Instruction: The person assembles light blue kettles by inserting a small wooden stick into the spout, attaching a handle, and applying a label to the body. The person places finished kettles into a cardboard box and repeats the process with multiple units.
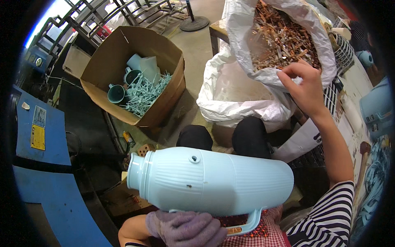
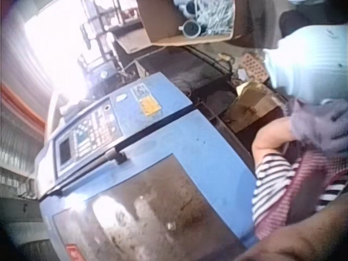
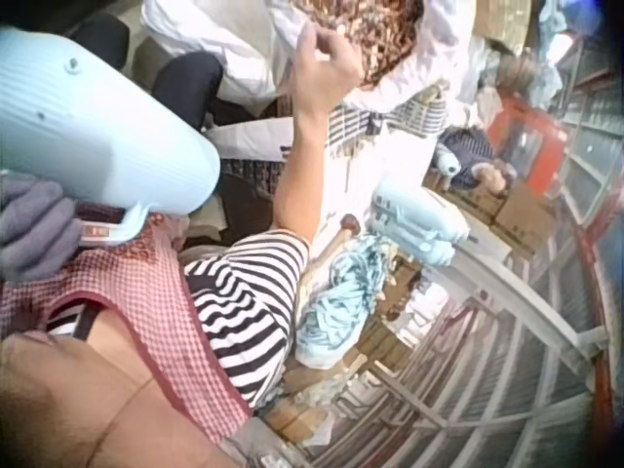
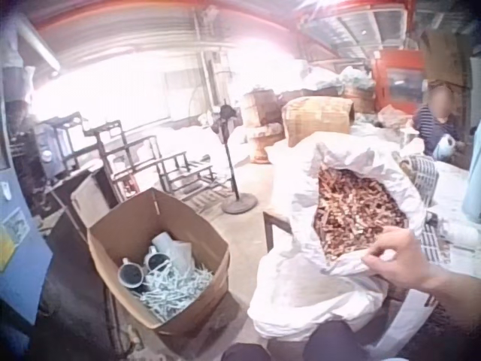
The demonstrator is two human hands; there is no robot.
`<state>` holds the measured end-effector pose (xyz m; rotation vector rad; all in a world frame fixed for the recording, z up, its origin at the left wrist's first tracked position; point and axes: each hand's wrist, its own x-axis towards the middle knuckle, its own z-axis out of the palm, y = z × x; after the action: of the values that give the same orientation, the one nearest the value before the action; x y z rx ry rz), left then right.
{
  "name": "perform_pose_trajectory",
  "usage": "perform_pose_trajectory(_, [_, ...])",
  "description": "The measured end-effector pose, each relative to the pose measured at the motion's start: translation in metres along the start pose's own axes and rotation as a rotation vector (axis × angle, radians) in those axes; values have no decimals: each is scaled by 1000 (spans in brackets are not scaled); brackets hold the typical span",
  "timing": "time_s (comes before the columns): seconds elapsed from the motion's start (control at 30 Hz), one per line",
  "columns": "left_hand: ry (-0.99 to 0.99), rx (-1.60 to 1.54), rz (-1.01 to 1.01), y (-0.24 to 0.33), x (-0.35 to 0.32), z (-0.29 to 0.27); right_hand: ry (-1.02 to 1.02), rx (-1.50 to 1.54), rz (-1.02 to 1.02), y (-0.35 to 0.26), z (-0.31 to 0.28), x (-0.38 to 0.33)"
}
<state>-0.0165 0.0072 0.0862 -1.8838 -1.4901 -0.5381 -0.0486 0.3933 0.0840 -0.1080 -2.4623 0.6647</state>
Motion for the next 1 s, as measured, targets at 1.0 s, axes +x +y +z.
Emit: perform_pose_trajectory(1.0, [-284, -1111, -1289, -55, -14, 77, 211, -229, -209, 64, 44, 26])
